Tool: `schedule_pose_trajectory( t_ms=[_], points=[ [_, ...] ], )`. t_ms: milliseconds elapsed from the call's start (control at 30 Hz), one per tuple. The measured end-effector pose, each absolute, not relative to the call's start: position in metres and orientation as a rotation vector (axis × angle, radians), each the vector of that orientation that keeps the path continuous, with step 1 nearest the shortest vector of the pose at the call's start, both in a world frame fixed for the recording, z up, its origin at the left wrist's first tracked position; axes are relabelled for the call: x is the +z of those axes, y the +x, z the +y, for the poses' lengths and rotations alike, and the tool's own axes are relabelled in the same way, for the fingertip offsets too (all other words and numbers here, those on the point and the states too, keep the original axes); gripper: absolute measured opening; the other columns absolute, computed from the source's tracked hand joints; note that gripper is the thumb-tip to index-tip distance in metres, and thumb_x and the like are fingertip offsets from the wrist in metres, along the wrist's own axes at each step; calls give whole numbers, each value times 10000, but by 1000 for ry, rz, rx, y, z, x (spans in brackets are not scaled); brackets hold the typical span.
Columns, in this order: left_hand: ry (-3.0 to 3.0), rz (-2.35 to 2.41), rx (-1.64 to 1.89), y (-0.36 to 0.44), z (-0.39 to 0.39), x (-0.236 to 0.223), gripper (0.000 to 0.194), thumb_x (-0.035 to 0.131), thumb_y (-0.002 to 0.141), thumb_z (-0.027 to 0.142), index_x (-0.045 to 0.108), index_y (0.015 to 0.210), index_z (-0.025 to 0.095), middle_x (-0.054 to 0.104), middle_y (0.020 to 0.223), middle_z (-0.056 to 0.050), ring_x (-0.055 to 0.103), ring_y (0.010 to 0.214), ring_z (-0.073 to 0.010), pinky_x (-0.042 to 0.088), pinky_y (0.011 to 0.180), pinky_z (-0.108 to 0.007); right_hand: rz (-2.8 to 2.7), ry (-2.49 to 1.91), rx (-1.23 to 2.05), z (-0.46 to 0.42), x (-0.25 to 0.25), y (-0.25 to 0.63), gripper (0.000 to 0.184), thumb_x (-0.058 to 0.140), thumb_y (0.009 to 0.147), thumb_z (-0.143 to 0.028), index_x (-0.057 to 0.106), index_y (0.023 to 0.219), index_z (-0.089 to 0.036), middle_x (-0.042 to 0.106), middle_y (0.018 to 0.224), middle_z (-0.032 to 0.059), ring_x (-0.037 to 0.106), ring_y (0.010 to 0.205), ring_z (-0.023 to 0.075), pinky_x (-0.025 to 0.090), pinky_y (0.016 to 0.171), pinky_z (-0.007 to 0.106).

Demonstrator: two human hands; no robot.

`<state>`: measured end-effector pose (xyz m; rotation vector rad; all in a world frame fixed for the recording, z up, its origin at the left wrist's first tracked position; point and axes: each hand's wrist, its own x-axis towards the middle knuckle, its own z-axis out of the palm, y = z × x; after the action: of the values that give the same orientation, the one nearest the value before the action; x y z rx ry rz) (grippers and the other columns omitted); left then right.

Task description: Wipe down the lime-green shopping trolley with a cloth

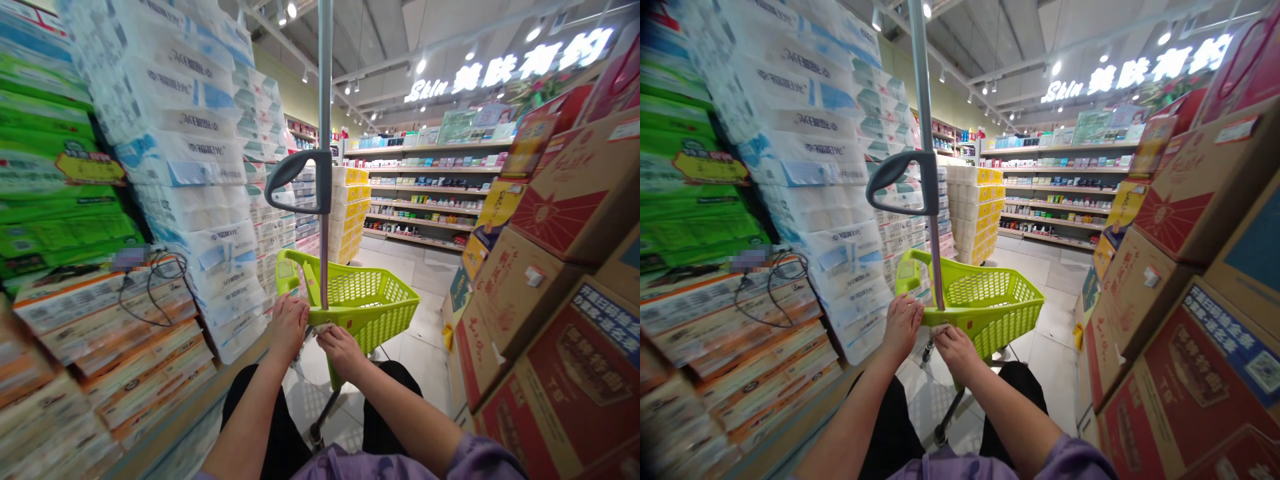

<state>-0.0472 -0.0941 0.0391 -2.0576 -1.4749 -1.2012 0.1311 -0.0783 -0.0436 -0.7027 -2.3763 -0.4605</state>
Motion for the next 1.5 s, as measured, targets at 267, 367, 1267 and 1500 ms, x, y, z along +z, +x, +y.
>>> schedule_pose_trajectory(
  t_ms=[267,367,1267,1500],
  points=[
    [-2045,-1469,-1187,-47,-95,39,245,402,936,277,635,884,224,602,973,-74,452,1147,-253,380,1049,-487,-2009,-771,-374,-75,-14,123,377,454,914,-111,554,1274,-157,560,1210,130,520,1114,214,431,1009,360],
    [-2039,-1467,-1192,-48,-94,38,244,402,936,278,636,889,228,601,974,-72,456,1145,-251,383,1046,-489,-1989,-790,-333,-71,-15,127,366,482,908,-138,553,1267,-155,566,1194,140,525,1126,224,452,1001,384],
    [-2021,-1437,-1205,-46,-96,39,241,394,936,274,628,884,241,583,941,-52,472,1085,-234,368,1054,-470,-1883,-623,-95,-76,0,122,316,448,924,-122,615,1183,-194,655,1130,81,561,1083,189,484,970,376],
    [-2017,-1450,-1205,-46,-94,38,258,394,940,283,640,891,225,580,949,-59,455,1096,-242,384,1041,-485,-1784,-760,-33,-76,0,126,262,470,889,-134,652,1068,-193,654,1059,95,567,1014,201,495,916,373]
  ],
)
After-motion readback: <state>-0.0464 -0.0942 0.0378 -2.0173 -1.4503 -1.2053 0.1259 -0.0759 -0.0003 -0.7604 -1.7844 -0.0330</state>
